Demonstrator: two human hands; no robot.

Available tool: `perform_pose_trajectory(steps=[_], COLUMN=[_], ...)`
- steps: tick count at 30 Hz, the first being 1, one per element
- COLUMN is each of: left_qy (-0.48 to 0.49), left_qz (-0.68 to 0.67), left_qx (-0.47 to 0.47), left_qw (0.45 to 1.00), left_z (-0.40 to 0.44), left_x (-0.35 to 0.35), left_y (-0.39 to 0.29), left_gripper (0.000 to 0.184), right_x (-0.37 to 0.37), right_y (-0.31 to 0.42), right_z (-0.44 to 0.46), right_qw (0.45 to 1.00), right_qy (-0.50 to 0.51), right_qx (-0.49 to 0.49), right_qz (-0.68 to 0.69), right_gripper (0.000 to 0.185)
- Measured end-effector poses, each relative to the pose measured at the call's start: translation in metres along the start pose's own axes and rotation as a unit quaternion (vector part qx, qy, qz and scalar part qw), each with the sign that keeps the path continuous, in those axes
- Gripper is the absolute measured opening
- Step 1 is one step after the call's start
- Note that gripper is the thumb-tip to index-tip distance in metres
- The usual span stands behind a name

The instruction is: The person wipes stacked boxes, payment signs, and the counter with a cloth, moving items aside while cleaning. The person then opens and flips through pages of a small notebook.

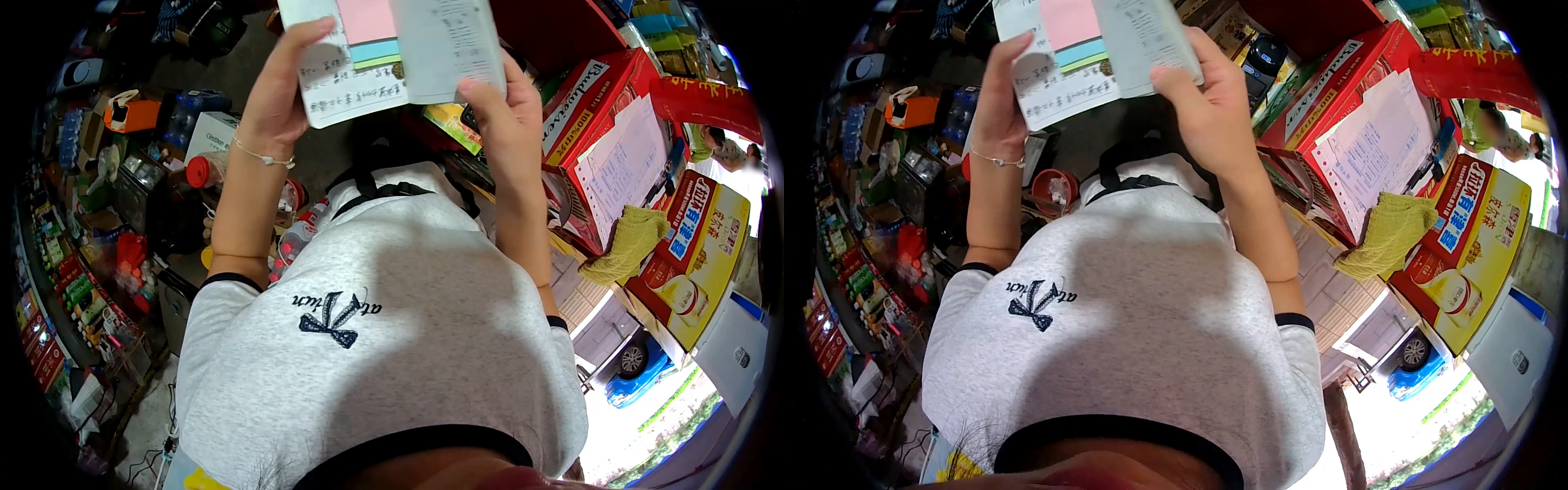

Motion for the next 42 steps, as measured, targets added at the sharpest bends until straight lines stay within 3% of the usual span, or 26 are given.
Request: perform_pose_trajectory(steps=[3,6,11,12,14,16,18,20,24,27,29,30,32,33,34,37,38,42], left_qy=[-0.024,-0.034,-0.101,-0.077,-0.077,0.042,0.061,0.011,-0.035,-0.127,-0.196,-0.163,-0.211,-0.182,-0.195,-0.202,-0.212,-0.194], left_qz=[0.06,0.122,0.196,0.229,0.271,0.364,0.362,0.339,0.417,0.359,0.288,0.329,0.144,0.148,0.112,0.101,0.016,0.038], left_qx=[0.027,0.043,0.206,0.284,0.343,0.429,0.442,0.47,0.467,0.378,0.319,0.253,0.241,0.212,0.184,0.142,0.165,0.117], left_qw=[0.998,0.991,0.953,0.928,0.896,0.826,0.819,0.815,0.779,0.844,0.881,0.895,0.936,0.949,0.957,0.964,0.963,0.973], left_z=[0.004,0.005,0.001,-0.007,-0.012,-0.026,-0.029,-0.034,-0.042,-0.038,-0.033,-0.032,-0.027,-0.027,-0.028,-0.033,-0.033,-0.043], left_x=[0.001,0.0,-0.042,-0.037,-0.057,-0.03,-0.041,-0.069,-0.071,-0.079,-0.091,-0.073,-0.073,-0.068,-0.067,-0.053,-0.042,-0.023], left_y=[0.002,-0.002,-0.024,-0.055,-0.071,-0.11,-0.119,-0.128,-0.133,-0.115,-0.087,-0.085,-0.05,-0.047,-0.035,-0.008,0.001,0.016], left_gripper=[0.036,0.037,0.028,0.03,0.031,0.033,0.034,0.036,0.033,0.03,0.033,0.036,0.03,0.033,0.03,0.03,0.03,0.034], right_x=[0.006,0.01,0.003,0.005,0.013,0.033,0.043,0.052,0.066,0.065,0.06,0.059,0.058,0.056,0.06,0.057,0.053,0.043], right_y=[0.005,0.012,0.009,0.009,0.007,0.001,-0.003,-0.009,-0.005,-0.017,-0.009,-0.01,0.0,-0.003,0.004,0.005,0.006,0.005], right_z=[-0.003,-0.005,0.005,0.01,0.018,0.028,0.032,0.041,0.041,0.042,0.037,0.037,0.027,0.028,0.023,0.008,-0.002,-0.014], right_qw=[0.973,0.957,0.959,0.957,0.955,0.955,0.972,0.989,0.983,0.984,0.976,0.976,0.944,0.951,0.916,0.878,0.849,0.831], right_qy=[-0.032,-0.043,-0.07,-0.068,-0.069,-0.014,-0.005,0.056,0.079,0.059,0.012,0.012,0.018,0.016,0.016,-0.001,-0.025,-0.035], right_qx=[-0.09,-0.143,-0.133,-0.155,-0.173,-0.175,-0.144,-0.093,-0.108,-0.021,-0.137,-0.137,-0.226,-0.199,-0.262,-0.298,-0.333,-0.326], right_qz=[-0.212,-0.248,-0.238,-0.234,-0.231,-0.239,-0.188,-0.101,-0.127,-0.168,-0.169,-0.169,-0.241,-0.237,-0.304,-0.374,-0.409,-0.449], right_gripper=[0.026,0.023,0.02,0.019,0.019,0.02,0.018,0.024,0.019,0.023,0.017,0.017,0.018,0.021,0.025,0.028,0.03,0.033])
Point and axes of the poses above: each hand's wrist, its own z-axis towards the middle knuckle, its own x-axis out of the palm, y = z × x, the point moved 7 cm from there along z, towards the middle knuckle, and after that the axes turned 15 degrees about x, right-handed, at the moved point
